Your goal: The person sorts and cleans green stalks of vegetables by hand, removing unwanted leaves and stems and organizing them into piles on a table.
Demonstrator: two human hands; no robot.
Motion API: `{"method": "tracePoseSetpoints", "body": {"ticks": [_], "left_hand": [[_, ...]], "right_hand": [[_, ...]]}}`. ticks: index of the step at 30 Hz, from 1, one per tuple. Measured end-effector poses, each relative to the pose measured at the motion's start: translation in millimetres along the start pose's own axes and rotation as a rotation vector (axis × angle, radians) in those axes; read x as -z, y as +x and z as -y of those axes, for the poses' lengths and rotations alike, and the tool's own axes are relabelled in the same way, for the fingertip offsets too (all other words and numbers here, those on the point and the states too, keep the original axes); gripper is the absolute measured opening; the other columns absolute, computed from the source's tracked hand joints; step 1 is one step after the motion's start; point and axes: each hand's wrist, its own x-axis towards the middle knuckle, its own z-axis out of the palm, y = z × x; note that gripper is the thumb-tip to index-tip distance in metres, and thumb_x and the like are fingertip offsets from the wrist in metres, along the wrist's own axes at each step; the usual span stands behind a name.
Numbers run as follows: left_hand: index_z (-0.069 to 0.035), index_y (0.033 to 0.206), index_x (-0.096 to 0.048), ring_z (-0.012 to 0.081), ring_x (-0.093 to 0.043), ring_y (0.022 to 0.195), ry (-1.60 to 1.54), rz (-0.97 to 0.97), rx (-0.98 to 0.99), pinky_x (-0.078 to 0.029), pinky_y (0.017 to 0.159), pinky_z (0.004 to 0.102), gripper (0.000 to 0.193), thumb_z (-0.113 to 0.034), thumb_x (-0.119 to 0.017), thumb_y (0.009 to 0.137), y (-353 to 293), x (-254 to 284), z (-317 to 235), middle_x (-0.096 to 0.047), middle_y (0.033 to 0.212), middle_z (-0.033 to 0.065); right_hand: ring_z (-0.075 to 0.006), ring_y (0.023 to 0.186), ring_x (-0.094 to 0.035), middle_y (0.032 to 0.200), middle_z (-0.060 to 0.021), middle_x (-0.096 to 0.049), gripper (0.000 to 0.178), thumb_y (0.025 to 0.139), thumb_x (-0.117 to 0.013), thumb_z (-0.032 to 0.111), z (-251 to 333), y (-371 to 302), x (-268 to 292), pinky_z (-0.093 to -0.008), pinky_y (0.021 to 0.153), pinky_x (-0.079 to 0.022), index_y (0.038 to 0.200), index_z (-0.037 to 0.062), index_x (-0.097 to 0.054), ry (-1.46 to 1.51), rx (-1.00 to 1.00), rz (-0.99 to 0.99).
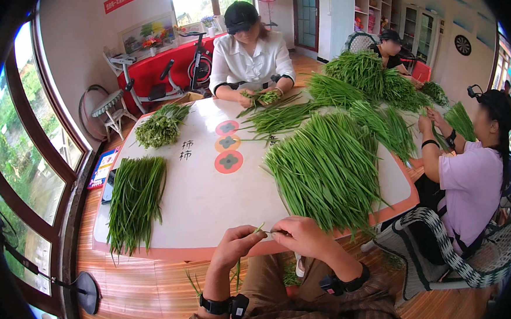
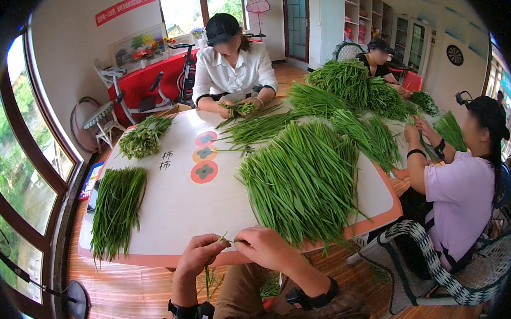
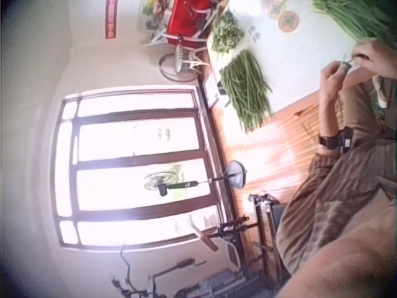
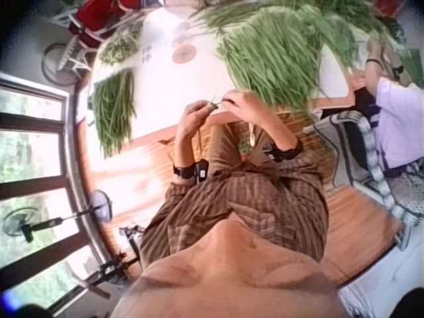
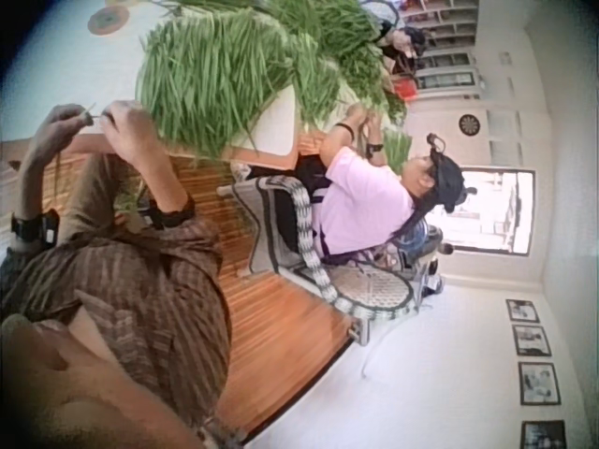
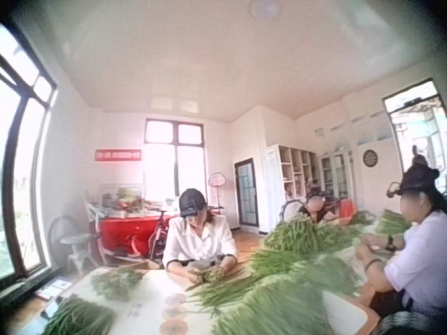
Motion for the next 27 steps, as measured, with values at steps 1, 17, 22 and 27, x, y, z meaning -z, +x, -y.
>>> {"method": "tracePoseSetpoints", "body": {"ticks": [1,17,22,27], "left_hand": [[-0.001,0.085,-0.063,0.002,-0.03,0.044,-0.001,0.009,-0.003,-0.021,0.04,0.0194,0.017,-0.018,-0.058,0.083,0.4,-1.3,-0.1,-0.04,0.053,-0.0068],[-0.002,0.093,-0.054,0.0029,-0.023,0.04,-0.466,0.006,-0.027,-0.018,0.037,0.0197,0.018,-0.018,-0.048,0.089,4.3,3.7,11.0,-0.03,0.052,-0.0067],[-0.001,0.093,-0.051,0.0034,-0.022,0.039,-0.514,0.042,-0.009,-0.017,0.036,0.0196,0.017,-0.017,-0.046,0.089,5.6,3.0,16.0,-0.031,0.053,-0.0051],[-0.001,0.092,-0.051,0.0041,-0.023,0.038,-0.563,0.098,-0.009,-0.017,0.036,0.0203,0.017,-0.017,-0.047,0.089,9.0,-0.6,16.2,-0.032,0.052,-0.0048]], "right_hand": [[-0.0297,0.071,-0.057,0.077,-0.0134,-0.059,0.015,0.074,-0.061,0.01,-4.6,-2.3,-3.8,-0.0343,0.063,-0.046,0.086,0.0006,-0.059,-0.027,0.027,-0.066],[-0.0191,0.063,-0.059,0.072,-0.0077,-0.063,0.02,0.082,-0.057,0.025,-15.5,-28.0,35.9,-0.0289,0.058,-0.045,0.081,0.0056,-0.063,-0.092,-0.31,0.269],[-0.0285,0.064,-0.053,0.065,-0.0138,-0.056,0.019,0.078,-0.056,0.016,-66.5,28.4,63.3,-0.0382,0.065,-0.044,0.069,0.0,-0.06,-0.568,-0.301,-0.39],[-0.0313,0.087,-0.052,0.085,-0.015,-0.06,0.02,0.078,-0.058,0.02,-129.1,90.8,84.9,-0.0393,0.08,-0.043,0.077,0.0007,-0.062,-0.786,-0.394,-0.328]]}}
